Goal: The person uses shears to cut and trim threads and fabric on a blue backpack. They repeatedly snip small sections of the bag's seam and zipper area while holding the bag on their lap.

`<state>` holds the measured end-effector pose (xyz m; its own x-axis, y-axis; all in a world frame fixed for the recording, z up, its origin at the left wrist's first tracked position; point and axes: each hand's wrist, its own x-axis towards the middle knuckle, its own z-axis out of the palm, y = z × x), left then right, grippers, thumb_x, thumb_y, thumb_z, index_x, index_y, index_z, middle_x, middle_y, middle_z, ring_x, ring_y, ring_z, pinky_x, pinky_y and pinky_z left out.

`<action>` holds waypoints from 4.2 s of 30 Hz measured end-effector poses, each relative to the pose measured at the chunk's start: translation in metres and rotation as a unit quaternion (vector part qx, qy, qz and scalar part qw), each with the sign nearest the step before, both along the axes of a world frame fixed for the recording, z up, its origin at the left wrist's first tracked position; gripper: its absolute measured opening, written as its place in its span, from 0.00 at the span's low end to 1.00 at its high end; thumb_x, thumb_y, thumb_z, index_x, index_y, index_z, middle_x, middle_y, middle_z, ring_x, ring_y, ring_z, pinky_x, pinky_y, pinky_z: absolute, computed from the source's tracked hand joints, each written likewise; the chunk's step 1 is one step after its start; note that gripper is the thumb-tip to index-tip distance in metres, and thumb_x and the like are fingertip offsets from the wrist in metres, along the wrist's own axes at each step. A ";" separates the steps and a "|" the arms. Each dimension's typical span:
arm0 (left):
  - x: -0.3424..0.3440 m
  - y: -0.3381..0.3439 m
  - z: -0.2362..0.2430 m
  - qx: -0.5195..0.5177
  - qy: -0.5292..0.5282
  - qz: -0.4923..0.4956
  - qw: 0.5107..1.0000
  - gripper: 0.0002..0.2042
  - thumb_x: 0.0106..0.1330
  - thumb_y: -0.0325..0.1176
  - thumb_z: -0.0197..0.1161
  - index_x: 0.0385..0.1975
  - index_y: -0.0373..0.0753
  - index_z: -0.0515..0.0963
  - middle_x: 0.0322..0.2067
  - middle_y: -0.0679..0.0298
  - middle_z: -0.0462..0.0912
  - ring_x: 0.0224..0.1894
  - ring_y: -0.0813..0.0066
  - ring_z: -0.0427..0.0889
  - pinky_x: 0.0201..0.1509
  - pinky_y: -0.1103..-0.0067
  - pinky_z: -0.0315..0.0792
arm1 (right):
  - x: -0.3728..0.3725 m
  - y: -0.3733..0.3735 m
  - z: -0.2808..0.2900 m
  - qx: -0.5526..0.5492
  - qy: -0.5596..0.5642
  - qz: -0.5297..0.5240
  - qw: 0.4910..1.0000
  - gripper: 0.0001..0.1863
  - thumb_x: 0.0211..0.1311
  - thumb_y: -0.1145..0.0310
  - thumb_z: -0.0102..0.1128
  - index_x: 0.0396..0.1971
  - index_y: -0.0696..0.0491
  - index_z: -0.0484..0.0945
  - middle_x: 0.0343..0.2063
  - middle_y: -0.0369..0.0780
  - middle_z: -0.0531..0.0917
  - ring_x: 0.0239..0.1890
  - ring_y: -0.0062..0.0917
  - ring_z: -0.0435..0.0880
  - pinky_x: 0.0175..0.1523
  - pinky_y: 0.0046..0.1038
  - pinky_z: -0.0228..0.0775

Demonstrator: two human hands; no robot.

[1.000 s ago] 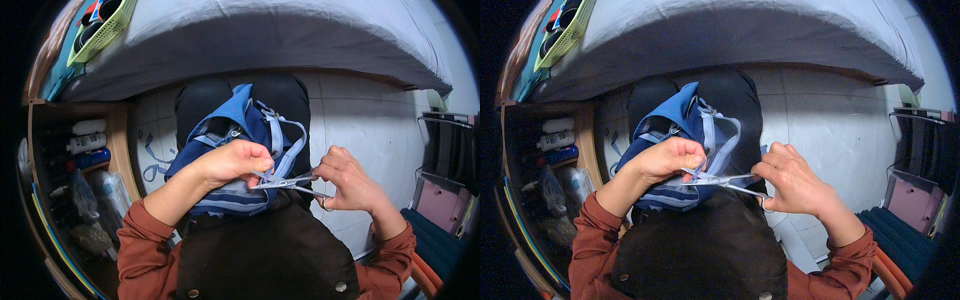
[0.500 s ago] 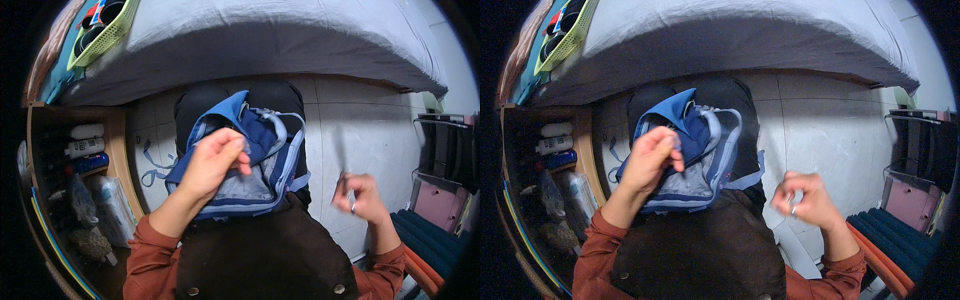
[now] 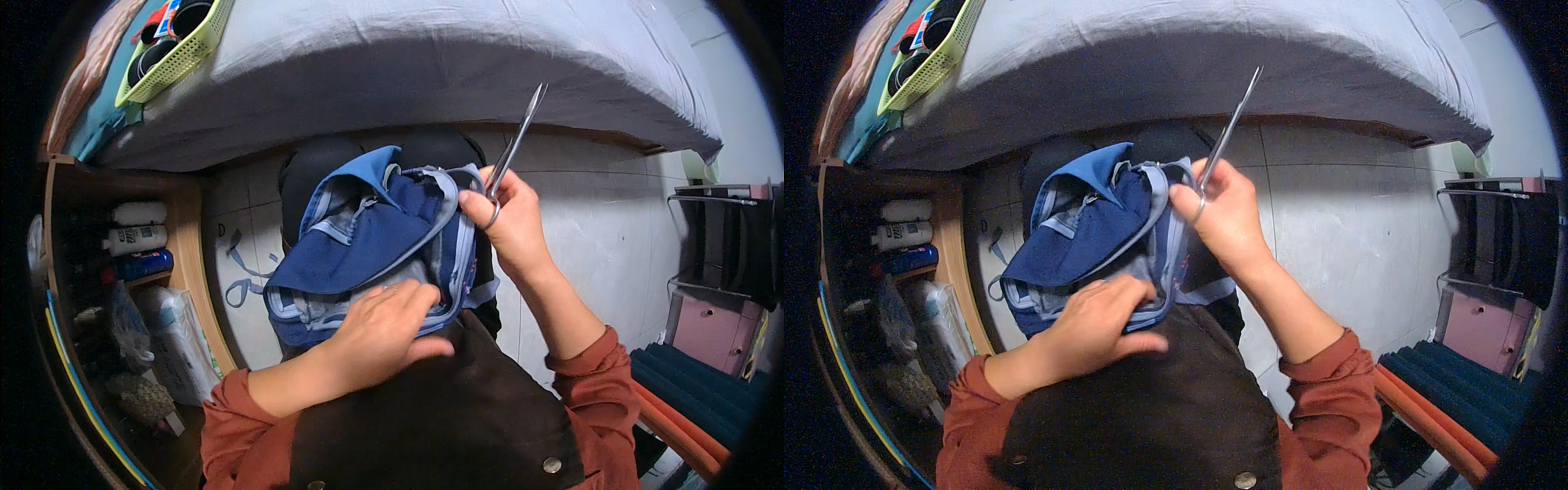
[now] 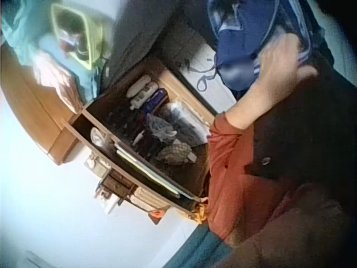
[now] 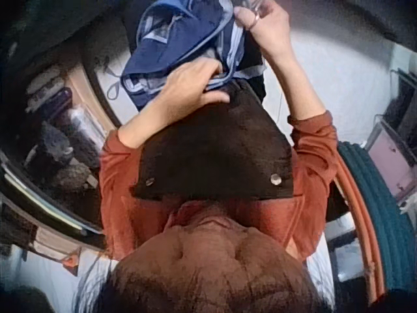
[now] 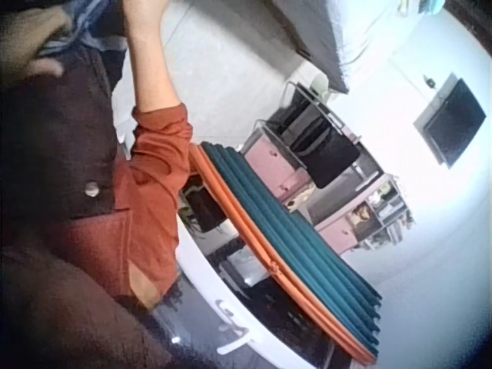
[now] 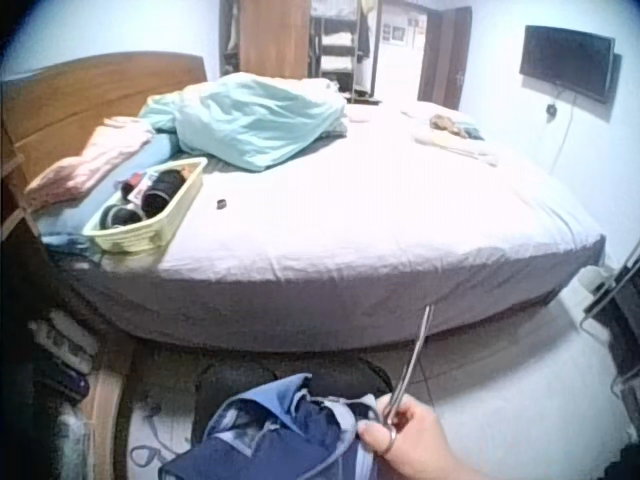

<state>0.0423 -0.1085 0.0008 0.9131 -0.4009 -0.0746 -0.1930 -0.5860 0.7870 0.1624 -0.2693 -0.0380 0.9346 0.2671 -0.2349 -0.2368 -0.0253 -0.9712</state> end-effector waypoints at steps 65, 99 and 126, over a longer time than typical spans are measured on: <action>0.032 -0.002 -0.026 -0.173 0.031 0.163 0.971 0.05 0.48 0.23 0.61 0.25 0.34 0.73 0.22 0.62 0.71 0.23 0.73 0.73 0.25 0.81 0.66 | -0.065 -0.003 0.013 0.112 0.083 -0.021 0.990 0.15 0.48 0.81 0.59 0.33 0.55 0.64 0.29 0.38 0.76 0.30 0.16 0.76 0.36 0.17 0.69; 0.034 -0.004 -0.027 -0.209 -0.029 0.208 0.955 0.05 0.48 0.20 0.59 0.24 0.34 0.71 0.27 0.60 0.70 0.23 0.75 0.74 0.27 0.85 0.70 | -0.063 0.004 0.018 0.081 0.105 -0.013 0.991 0.12 0.45 0.81 0.56 0.30 0.55 0.66 0.25 0.35 0.74 0.28 0.14 0.73 0.34 0.16 0.67; 0.013 0.023 0.007 -0.130 -0.122 0.133 0.975 0.12 0.47 0.24 0.66 0.32 0.37 0.75 0.26 0.61 0.74 0.27 0.72 0.74 0.29 0.81 0.68 | -0.064 0.008 0.011 0.177 0.127 -0.041 0.975 0.13 0.48 0.76 0.58 0.32 0.53 0.64 0.28 0.35 0.74 0.29 0.13 0.71 0.34 0.14 0.63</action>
